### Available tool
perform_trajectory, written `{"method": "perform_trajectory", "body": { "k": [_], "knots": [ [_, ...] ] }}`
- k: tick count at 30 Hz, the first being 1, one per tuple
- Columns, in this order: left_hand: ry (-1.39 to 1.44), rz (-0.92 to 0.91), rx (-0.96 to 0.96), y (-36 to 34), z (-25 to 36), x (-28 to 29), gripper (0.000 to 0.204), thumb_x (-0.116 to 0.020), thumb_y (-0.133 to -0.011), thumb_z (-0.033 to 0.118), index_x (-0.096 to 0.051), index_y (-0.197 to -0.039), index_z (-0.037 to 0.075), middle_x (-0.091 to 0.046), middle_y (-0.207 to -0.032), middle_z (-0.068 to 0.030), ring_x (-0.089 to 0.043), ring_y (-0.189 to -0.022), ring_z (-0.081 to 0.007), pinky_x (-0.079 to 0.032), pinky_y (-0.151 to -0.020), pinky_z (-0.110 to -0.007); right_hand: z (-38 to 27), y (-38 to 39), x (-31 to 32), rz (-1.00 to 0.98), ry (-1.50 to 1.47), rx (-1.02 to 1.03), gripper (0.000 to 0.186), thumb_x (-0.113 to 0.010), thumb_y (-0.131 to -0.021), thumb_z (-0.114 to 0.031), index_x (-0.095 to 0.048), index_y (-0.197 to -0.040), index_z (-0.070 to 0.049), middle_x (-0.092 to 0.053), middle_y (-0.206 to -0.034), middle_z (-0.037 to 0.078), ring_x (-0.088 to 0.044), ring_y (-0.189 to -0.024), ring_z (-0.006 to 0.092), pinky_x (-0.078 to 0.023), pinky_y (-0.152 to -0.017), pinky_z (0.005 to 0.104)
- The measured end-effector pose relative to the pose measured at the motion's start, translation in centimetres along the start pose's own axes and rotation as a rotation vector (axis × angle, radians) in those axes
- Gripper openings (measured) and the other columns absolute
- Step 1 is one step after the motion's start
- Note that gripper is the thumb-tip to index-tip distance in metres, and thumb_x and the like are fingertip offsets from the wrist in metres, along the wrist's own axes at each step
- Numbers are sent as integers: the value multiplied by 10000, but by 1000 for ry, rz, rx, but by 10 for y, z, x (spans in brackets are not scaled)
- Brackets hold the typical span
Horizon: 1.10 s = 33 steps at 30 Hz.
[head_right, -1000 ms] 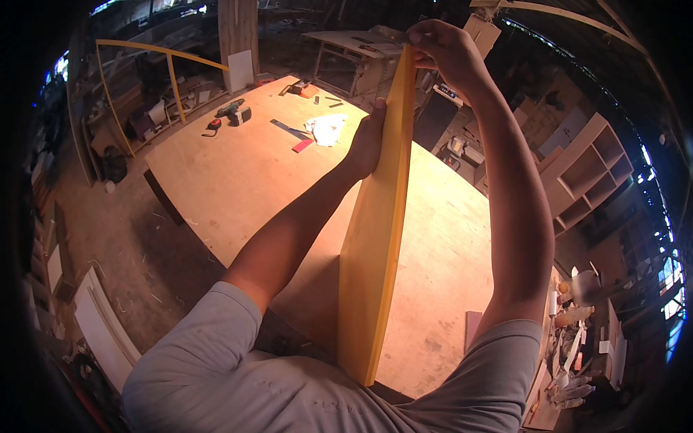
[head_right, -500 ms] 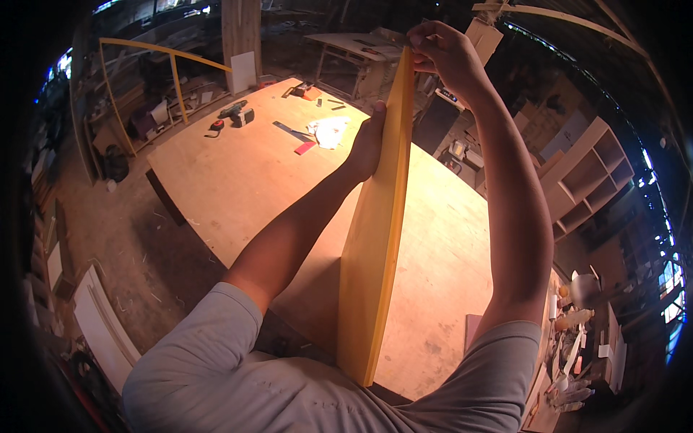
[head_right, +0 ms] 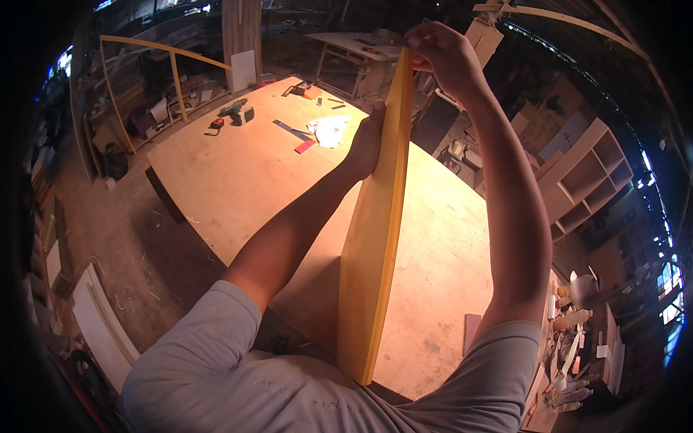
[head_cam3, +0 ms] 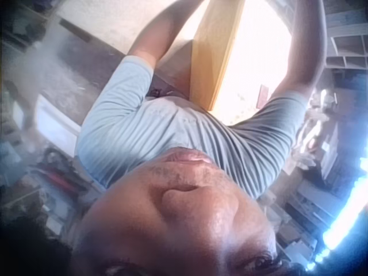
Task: The person trims the excess material from the edges of a yellow board using a blade and then rubs the edges with a sanding block while turning the board over on a wooden table.
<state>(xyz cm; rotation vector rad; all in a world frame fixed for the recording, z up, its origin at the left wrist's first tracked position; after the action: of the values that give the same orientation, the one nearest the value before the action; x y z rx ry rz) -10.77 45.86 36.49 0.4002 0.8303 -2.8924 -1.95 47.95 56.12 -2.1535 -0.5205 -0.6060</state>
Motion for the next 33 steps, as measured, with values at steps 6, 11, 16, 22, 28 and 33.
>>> {"method": "perform_trajectory", "body": {
  "k": [6,11,16,22,28,33],
  "knots": [
    [-1,-20,32,-3,-5,0,816,-201,-1042,666,-660,-867,16,-629,-711,-72,-620,-726,-148,-489,-715,-346,2,-4,0,29,19,0,209,-633,-1001,-173,-668,-1162,-44,-653,-945,56,-675,-928,133,-598,-909,329],
    [6,-24,38,-1,-3,0,808,-195,-1045,659,-660,-871,22,-630,-715,-70,-623,-724,-154,-491,-716,-347,0,-3,-1,41,39,6,212,-632,-1002,-182,-670,-1157,-43,-653,-939,52,-677,-903,129,-599,-903,328],
    [-14,-4,35,0,0,2,807,-193,-1047,656,-659,-871,21,-630,-719,-69,-623,-728,-151,-492,-715,-346,1,1,-4,4,-20,-9,199,-634,-996,-163,-673,-1141,-32,-652,-928,48,-680,-850,130,-603,-885,329],
    [-9,1,26,0,-1,3,794,-196,-1052,646,-658,-879,23,-631,-719,-64,-627,-734,-146,-494,-721,-347,-1,2,-5,16,-41,11,191,-634,-990,-142,-675,-1132,-22,-661,-946,55,-693,-890,142,-604,-877,325],
    [-9,-11,25,1,1,4,784,-202,-1054,640,-656,-880,25,-628,-720,-59,-621,-727,-143,-491,-720,-344,-2,4,-6,11,-16,1,193,-622,-996,-135,-675,-1145,-25,-683,-977,75,-704,-932,155,-605,-874,317],
    [-13,-2,18,1,0,3,780,-206,-1054,640,-653,-871,29,-617,-709,-50,-610,-716,-138,-486,-711,-342,-3,9,-5,8,-15,6,191,-628,-994,-130,-676,-1140,-18,-691,-981,84,-706,-933,159,-607,-872,317]
  ]
}}
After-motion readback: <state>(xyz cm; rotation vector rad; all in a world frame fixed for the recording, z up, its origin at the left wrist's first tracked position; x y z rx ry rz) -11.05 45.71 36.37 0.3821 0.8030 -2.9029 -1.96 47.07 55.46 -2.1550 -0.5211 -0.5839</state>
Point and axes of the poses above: each hand's wrist, its own y-axis away from the middle knuckle, its own x-axis out of the back of the hand, z = x × y, the point moved 5 cm from there along -y, towards the middle knuckle
